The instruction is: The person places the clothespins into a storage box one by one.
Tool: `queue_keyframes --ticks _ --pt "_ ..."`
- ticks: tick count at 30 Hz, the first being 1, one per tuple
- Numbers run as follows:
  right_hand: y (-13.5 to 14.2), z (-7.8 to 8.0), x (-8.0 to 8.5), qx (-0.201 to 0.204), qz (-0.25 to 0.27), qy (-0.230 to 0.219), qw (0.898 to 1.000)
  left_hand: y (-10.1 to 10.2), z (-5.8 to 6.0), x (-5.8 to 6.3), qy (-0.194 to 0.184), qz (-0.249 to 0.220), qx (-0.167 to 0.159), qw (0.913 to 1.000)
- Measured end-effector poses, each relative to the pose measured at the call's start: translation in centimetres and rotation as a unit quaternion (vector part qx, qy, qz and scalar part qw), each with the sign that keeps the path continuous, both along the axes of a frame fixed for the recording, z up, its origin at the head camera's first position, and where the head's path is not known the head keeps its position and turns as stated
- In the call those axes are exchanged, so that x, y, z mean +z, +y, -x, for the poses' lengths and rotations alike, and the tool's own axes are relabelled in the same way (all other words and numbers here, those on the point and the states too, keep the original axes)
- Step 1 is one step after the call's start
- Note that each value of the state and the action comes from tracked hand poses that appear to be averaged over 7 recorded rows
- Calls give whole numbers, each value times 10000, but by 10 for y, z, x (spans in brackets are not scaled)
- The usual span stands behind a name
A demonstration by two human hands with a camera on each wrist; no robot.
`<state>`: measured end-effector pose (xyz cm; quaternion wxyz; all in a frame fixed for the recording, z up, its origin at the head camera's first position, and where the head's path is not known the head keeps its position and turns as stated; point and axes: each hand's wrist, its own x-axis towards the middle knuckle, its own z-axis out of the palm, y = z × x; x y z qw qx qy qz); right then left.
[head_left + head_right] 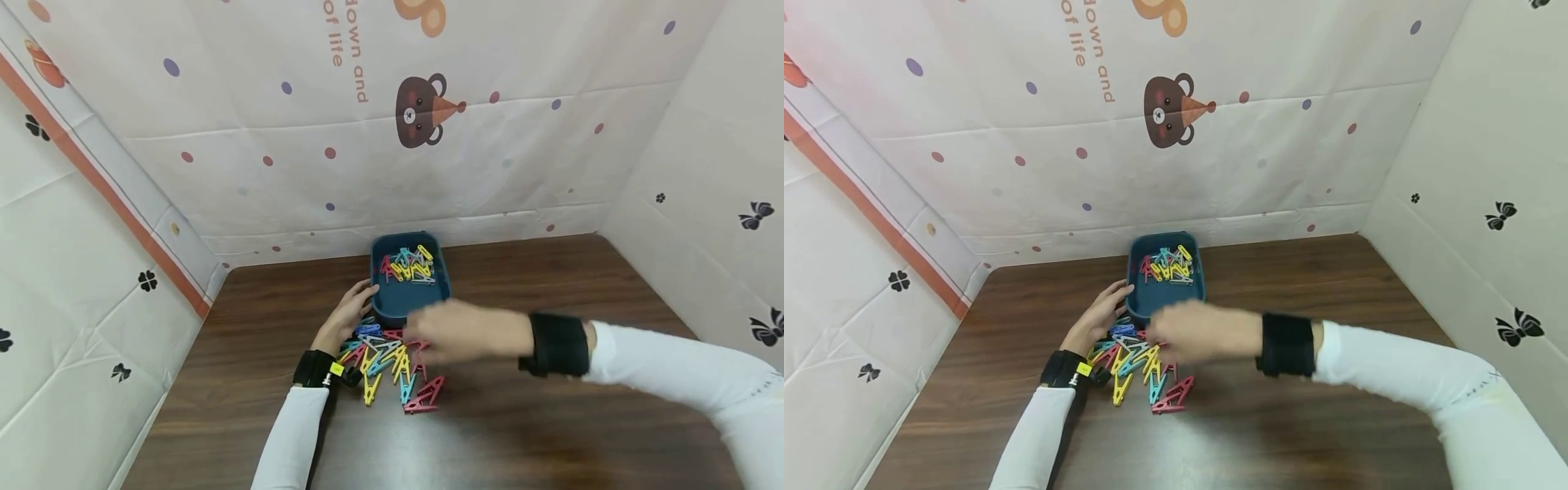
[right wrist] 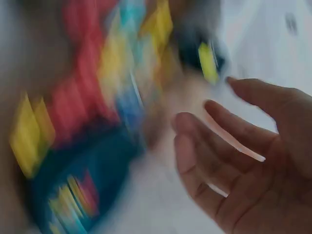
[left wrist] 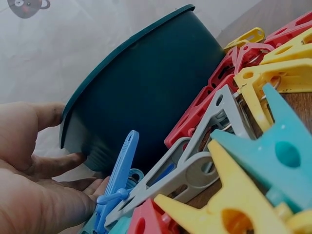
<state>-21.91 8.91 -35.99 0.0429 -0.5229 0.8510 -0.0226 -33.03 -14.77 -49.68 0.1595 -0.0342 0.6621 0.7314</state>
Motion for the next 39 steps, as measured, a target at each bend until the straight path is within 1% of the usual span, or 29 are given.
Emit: queue_keyframes --ticks 2,3,4,6,7,8,10,13,16,19,21,23,25,27,28,29,31,33,34,36,38,39 --pt "7 -19 -33 313 -162 -501 9981 -1 0 0 19 2 17 10000" --pt "11 -26 -49 396 -269 -681 9965 -1 0 0 18 -5 15 10000" --pt "15 -31 -65 457 -324 -770 9955 -1 0 1 7 -7 8 10000" --pt "20 -40 -87 433 -362 -770 9954 -1 1 1 -15 2 -7 10000" --pt "20 -43 -93 366 -361 -728 9960 -1 1 1 -17 6 -12 10000" --pt "21 -45 -98 338 -331 -581 9972 -1 1 1 -19 7 -11 10000" --pt "20 -46 -102 276 -242 -206 9991 -1 1 1 -19 10 11 10000" --pt "17 -46 -101 84 -215 51 9997 -1 2 1 17 -19 20 10000" --pt "15 -47 -101 -120 -244 64 9996 0 2 2 -8 -45 1 10000" --pt "16 -49 -105 -296 -188 50 9994 1 1 2 -51 -55 -5 10000" --pt "15 -48 -108 -351 -130 109 9992 1 1 1 -55 -49 18 10000" --pt "15 -46 -108 -358 -15 72 9993 1 1 1 -50 -48 41 10000" --pt "15 -42 -104 -287 189 27 9994 1 1 0 -38 -38 23 10000" --pt "14 -34 -91 -227 539 -31 9983 1 1 0 -37 -51 3 10000" --pt "13 -28 -82 -198 779 -26 9968 1 1 0 -25 -62 -20 10000" --pt "12 -21 -71 -182 1015 74 9946 1 1 0 -19 -68 -30 10000" --pt "7 0 -44 -274 1458 305 9885 1 1 0 15 -81 -46 10000" --pt "0 29 -15 -531 1810 565 9804 1 1 0 43 -82 -46 9999" --pt "-3 45 0 -734 1921 629 9766 1 1 0 43 -78 -48 9999" --pt "-12 82 25 -1248 2032 600 9693 1 1 1 29 -45 -48 10000" --pt "-21 121 44 -1821 2060 535 9600 1 1 2 -1 -23 -32 10000" --pt "-27 139 51 -2135 2030 465 9545 1 1 3 -10 -20 -22 10000"
